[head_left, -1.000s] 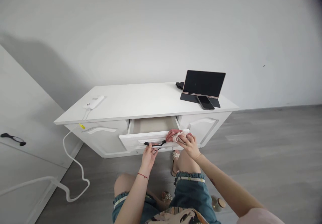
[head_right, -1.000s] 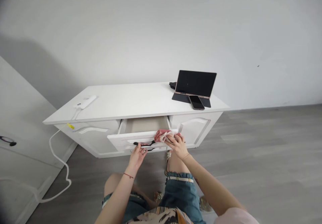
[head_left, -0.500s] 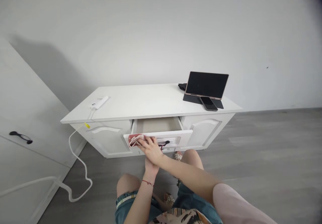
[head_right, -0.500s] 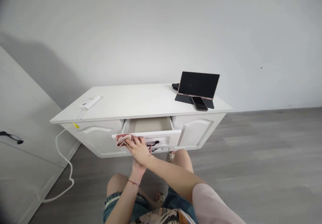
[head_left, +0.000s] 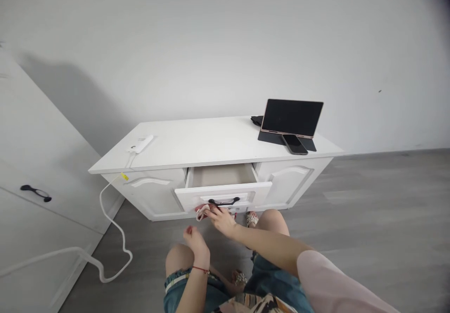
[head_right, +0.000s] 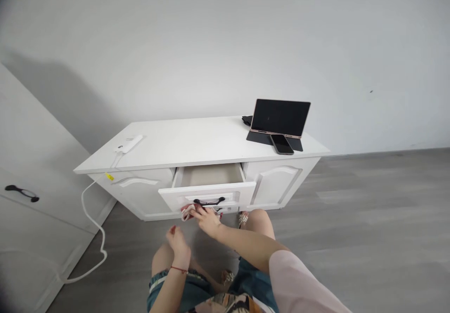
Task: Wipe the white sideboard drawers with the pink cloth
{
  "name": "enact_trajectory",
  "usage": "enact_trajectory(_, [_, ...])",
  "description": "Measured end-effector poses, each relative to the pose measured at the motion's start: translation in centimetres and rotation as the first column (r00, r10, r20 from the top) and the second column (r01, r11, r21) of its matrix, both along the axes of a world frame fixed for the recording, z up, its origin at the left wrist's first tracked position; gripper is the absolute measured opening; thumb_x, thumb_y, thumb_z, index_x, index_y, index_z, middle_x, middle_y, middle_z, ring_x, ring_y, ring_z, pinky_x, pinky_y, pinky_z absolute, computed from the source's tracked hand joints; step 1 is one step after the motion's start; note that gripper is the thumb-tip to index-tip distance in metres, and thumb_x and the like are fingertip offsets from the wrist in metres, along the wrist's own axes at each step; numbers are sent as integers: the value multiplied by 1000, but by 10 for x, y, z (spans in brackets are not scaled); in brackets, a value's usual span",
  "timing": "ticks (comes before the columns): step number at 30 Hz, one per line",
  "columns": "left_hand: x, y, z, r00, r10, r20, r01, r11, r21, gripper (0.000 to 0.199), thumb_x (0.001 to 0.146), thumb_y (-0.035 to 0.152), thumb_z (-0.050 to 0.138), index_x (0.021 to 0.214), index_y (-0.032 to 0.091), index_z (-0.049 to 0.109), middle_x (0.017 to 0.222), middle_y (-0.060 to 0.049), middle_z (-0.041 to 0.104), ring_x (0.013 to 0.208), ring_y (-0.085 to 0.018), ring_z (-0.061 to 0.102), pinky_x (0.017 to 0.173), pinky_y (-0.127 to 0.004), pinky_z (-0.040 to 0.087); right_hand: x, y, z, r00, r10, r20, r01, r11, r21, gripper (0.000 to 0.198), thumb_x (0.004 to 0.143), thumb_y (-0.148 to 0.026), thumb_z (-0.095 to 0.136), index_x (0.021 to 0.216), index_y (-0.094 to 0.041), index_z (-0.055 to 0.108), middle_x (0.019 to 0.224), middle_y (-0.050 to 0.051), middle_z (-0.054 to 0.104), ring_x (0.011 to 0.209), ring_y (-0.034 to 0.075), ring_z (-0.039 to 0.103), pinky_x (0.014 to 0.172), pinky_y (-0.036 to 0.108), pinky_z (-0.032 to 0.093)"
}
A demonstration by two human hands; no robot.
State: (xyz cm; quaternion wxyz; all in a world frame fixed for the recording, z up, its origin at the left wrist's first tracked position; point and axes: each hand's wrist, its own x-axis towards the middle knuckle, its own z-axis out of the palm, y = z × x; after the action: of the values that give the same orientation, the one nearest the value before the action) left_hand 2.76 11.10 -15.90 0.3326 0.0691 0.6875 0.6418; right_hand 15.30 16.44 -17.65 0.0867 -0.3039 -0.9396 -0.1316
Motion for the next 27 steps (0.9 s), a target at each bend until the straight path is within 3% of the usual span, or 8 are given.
enact_trajectory(2, [4, 8, 13, 999, -32, 40, 29, 997, 78, 12, 75, 17, 56, 83, 24, 50, 89, 0, 56, 102, -20, 59, 102, -42, 41, 25, 1, -5, 999, -20, -25, 20, 1000, -1, 36, 96, -20, 47, 129, -19, 62, 146, 9, 51, 119, 24, 47, 86, 40, 45])
enact_trajectory(5, [21, 21, 34, 952, -244, 188, 208, 959, 191, 9, 75, 15, 64, 78, 20, 58, 86, -3, 64, 89, -18, 65, 94, -38, 49, 63, -1, -8, 999, -45, -30, 46, 998, 33, 35, 96, -21, 48, 127, -19, 63, 141, 10, 55, 112, 24, 51, 86, 41, 45])
enact_trajectory(7, [36, 28, 47, 852, -408, 329, 342, 908, 240, 8, 77, 13, 67, 74, 17, 61, 79, -6, 67, 81, -18, 68, 88, -36, 53, 89, -4, -7, 997, -68, -35, 71, 995, 65, 33, 95, -22, 50, 124, -21, 66, 140, 8, 56, 115, 25, 51, 88, 42, 44])
enact_trajectory(9, [49, 34, 58, 718, -493, 492, 413, 870, 269, 11, 81, 10, 65, 72, 16, 63, 73, -7, 67, 75, -17, 69, 84, -33, 55, 113, -8, -5, 993, -112, -40, 115, 990, 79, 36, 93, -21, 52, 126, -24, 65, 140, 6, 57, 119, 26, 50, 91, 44, 44])
enact_trajectory(11, [60, 37, 66, 620, -495, 609, 416, 865, 280, 15, 85, 8, 60, 73, 17, 63, 70, -6, 67, 71, -15, 68, 81, -29, 55, 138, -12, 0, 986, -162, -40, 164, 984, 64, 41, 90, -18, 54, 130, -26, 63, 138, 6, 59, 122, 26, 50, 96, 45, 42])
enact_trajectory(17, [69, 36, 65, 606, -465, 645, 347, 885, 311, 22, 87, 6, 55, 70, 17, 62, 66, -4, 67, 70, -14, 69, 77, -25, 56, 200, -23, 27, 948, -309, -79, 314, 946, 76, 53, 85, -15, 55, 135, -34, 59, 138, 4, 60, 122, 29, 47, 102, 50, 37])
enact_trajectory(22, [69, 34, 51, 608, -477, 634, 317, 879, 357, 28, 84, 3, 50, 64, 19, 61, 68, -4, 70, 75, -14, 70, 83, -27, 56, 206, -26, 52, 902, -395, -176, 420, 898, 133, 51, 89, -18, 55, 137, -38, 56, 137, 1, 61, 121, 29, 42, 100, 47, 36])
enact_trajectory(27, [68, 33, 45, 600, -536, 594, 341, 843, 416, 27, 67, -5, 52, 63, 19, 62, 77, -4, 74, 82, -14, 71, 90, -28, 53, 161, -16, 64, 917, -349, -191, 370, 925, 86, 47, 90, -23, 58, 134, -38, 58, 134, 3, 62, 120, 30, 43, 98, 45, 36])
